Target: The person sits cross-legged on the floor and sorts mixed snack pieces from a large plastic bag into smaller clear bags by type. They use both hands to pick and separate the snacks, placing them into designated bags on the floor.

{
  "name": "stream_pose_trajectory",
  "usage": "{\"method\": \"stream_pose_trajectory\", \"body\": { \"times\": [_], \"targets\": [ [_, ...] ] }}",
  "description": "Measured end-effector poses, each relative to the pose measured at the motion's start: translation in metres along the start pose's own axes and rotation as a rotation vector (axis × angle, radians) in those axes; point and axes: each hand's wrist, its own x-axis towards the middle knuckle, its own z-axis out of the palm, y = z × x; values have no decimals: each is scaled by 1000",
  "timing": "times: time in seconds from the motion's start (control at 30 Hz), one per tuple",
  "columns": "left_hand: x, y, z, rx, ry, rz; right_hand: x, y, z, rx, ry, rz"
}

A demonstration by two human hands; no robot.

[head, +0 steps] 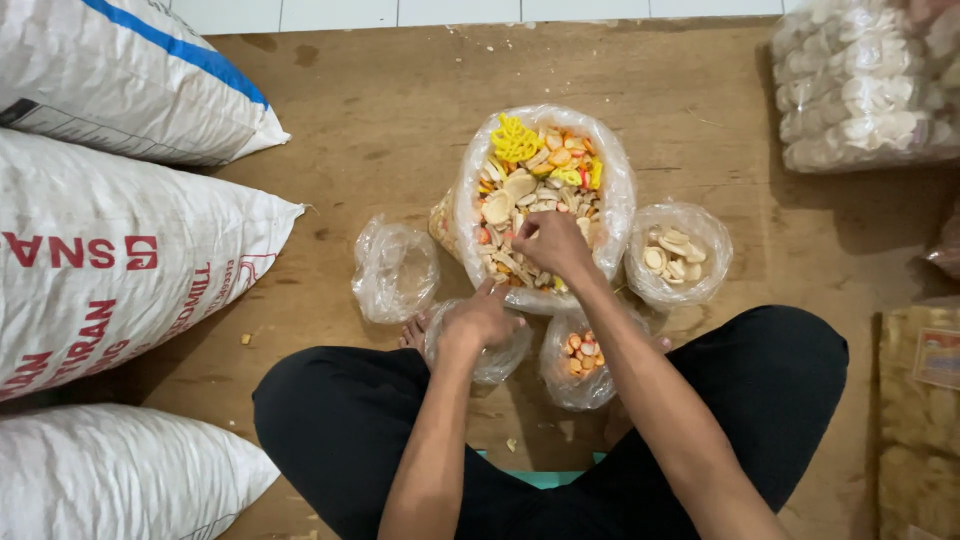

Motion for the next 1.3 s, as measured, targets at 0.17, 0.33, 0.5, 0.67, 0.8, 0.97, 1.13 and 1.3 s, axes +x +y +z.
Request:
{"method": "stream_pose_trajectory", "body": {
  "times": [0.17, 0.33, 0.5, 0.67, 0.8, 0.97, 1.13, 1.3],
  "targets": [
    [21, -4, 13, -135, 148, 83, -6, 12, -41, 15, -12, 80],
    [-17, 24, -7, -258, 305, 145, -40, 11, -89, -82, -71, 130],
    [-25, 46, -14, -144, 288, 36, -100, 19, -108, -284, -295, 181],
    [3, 48, -4, -90, 356, -30, -101, 83, -63, -460, -523, 288],
    [8, 50, -7, -94, 389, -75, -94, 135, -15, -445, -542, 321],
    [27, 52, -1, -94, 419, -150, -97, 111, -21, -523, -559, 289],
    [58, 47, 10, -106, 490, -203, -92, 97, -27, -497, -586, 244],
    [60, 47, 10, -92, 574, -200, -86, 111, -10, -577, -609, 211]
  ]
}}
